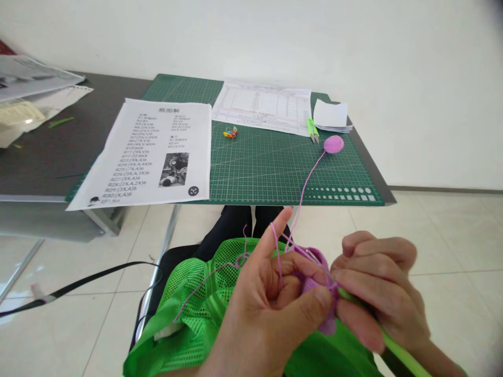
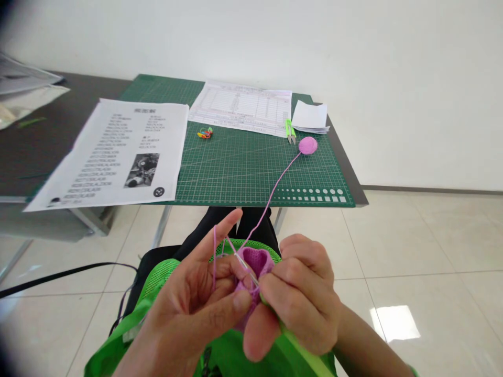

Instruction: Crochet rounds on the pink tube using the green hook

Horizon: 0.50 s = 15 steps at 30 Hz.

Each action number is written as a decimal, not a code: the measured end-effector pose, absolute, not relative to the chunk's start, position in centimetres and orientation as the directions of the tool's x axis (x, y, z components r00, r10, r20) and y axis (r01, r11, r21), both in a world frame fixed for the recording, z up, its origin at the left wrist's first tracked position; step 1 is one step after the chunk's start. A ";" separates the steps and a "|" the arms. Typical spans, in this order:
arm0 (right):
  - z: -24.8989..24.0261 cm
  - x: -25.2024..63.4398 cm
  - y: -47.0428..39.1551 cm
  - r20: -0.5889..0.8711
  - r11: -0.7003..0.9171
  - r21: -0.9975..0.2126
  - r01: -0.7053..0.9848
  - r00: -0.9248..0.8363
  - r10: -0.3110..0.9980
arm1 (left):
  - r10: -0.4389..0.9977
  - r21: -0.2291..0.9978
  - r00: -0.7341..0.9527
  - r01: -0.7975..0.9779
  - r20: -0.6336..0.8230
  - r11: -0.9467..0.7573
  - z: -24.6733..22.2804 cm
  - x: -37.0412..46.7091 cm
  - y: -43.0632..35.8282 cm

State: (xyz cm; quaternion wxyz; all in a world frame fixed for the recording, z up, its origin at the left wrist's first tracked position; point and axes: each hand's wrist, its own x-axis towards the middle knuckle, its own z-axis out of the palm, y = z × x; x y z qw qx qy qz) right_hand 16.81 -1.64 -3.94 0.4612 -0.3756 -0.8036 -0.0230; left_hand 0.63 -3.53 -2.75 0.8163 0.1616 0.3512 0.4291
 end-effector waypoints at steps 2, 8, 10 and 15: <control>-3.9 16.9 -1.9 0.761 0.714 -0.307 0.629 -0.289 0.581 | 0.784 0.524 0.425 -0.585 -0.453 0.619 -2.2 0.1 -3.2; -2.3 18.0 -2.2 0.677 0.746 -0.349 0.567 -0.397 0.620 | 0.735 0.447 0.539 -0.583 -0.411 0.678 -1.6 -0.8 -2.4; -1.5 18.4 -2.2 0.613 0.763 -0.361 0.536 -0.481 0.627 | 0.717 0.443 0.578 -0.565 -0.391 0.696 -1.8 -1.0 -2.3; -1.6 18.2 -2.4 0.671 0.773 -0.437 0.460 -0.406 0.621 | 0.679 0.395 0.627 -0.554 -0.381 0.733 -1.8 -1.0 -2.2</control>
